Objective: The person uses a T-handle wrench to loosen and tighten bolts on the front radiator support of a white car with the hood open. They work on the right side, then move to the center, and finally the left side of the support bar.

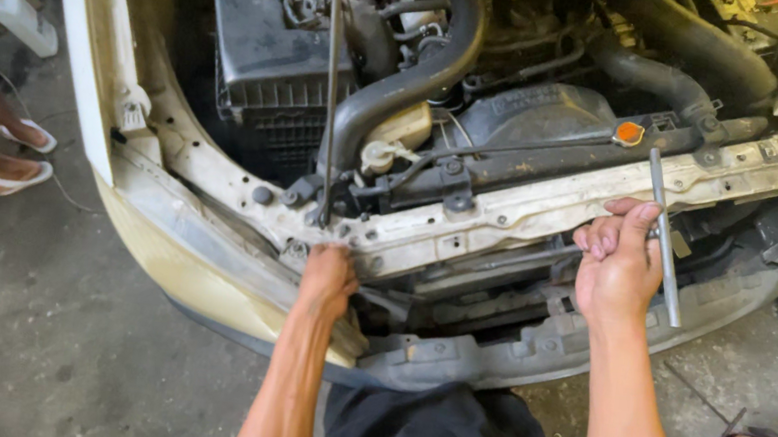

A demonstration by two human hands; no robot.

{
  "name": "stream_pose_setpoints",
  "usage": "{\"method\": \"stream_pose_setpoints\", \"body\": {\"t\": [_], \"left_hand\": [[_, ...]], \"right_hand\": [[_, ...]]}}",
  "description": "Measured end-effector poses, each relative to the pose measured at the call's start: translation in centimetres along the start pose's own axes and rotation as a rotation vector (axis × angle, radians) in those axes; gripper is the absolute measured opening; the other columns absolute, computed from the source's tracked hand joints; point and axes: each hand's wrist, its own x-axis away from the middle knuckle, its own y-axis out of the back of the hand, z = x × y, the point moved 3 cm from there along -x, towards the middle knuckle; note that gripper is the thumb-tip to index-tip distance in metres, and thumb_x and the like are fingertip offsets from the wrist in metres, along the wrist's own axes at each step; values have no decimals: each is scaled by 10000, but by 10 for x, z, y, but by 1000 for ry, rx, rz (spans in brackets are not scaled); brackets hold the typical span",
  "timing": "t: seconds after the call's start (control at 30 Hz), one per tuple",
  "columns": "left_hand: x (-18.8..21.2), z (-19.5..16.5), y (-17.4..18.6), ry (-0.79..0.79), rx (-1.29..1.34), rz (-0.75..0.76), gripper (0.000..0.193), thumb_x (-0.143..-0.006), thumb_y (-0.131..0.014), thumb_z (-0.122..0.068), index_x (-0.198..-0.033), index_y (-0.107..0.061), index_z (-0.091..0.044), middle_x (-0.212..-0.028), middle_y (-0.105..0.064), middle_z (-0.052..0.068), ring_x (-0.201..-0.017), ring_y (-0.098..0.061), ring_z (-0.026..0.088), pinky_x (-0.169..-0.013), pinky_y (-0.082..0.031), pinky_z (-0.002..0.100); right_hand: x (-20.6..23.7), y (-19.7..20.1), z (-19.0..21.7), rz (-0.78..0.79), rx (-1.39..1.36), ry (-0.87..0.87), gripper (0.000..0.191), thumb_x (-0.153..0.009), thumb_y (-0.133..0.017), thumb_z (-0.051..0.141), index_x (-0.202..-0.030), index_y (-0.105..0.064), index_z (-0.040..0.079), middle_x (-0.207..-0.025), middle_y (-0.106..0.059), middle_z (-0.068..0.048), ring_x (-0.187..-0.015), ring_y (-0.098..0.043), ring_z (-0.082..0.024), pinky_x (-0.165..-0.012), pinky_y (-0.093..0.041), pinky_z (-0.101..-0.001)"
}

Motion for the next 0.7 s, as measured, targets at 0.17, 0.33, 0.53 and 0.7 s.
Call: {"method": "stream_pose_setpoints", "body": {"t": [0.17, 0.33, 0.53, 0.7], "left_hand": [[6, 5, 9, 18, 12, 104, 109, -958, -479, -84, -927, -474, -188, -635, -391, -37, -451, -329, 86, -366, -237, 276], [18, -7, 4, -713, -883, -196, 127, -1017, -637, -218, -1039, -660, -95, -782, -640, 6, -670, -574, 94, -561, -415, 246], [9, -7, -14, -45, -383, -312, 338, -1042, -627, -317, -1062, -657, 19, -785, -513, 136, -680, -443, 297, -613, -364, 475], [29, -14, -27, -314, -616, -396, 286, -972, -609, -261, -1017, -704, 5, -838, -699, 146, -803, -609, 249, -748, -510, 437]], "right_hand": [[-18, 7, 8, 0, -31, -8, 369, -1136, -502, 447, -1060, -545, 88, -703, -351, 45, -664, -362, -88, -695, -355, -291], [-36, -2, 6, 43, -46, -39, 364, -1132, -501, 438, -1047, -550, 88, -695, -349, 47, -653, -358, -87, -678, -347, -288], [-43, -6, 3, 89, -7, -75, 348, -1142, -498, 408, -1050, -561, 79, -690, -353, 44, -660, -362, -85, -682, -353, -285], [-45, 6, 9, 66, -19, -104, 339, -1147, -496, 401, -1046, -557, 83, -688, -358, 45, -655, -363, -82, -670, -351, -283]]}}
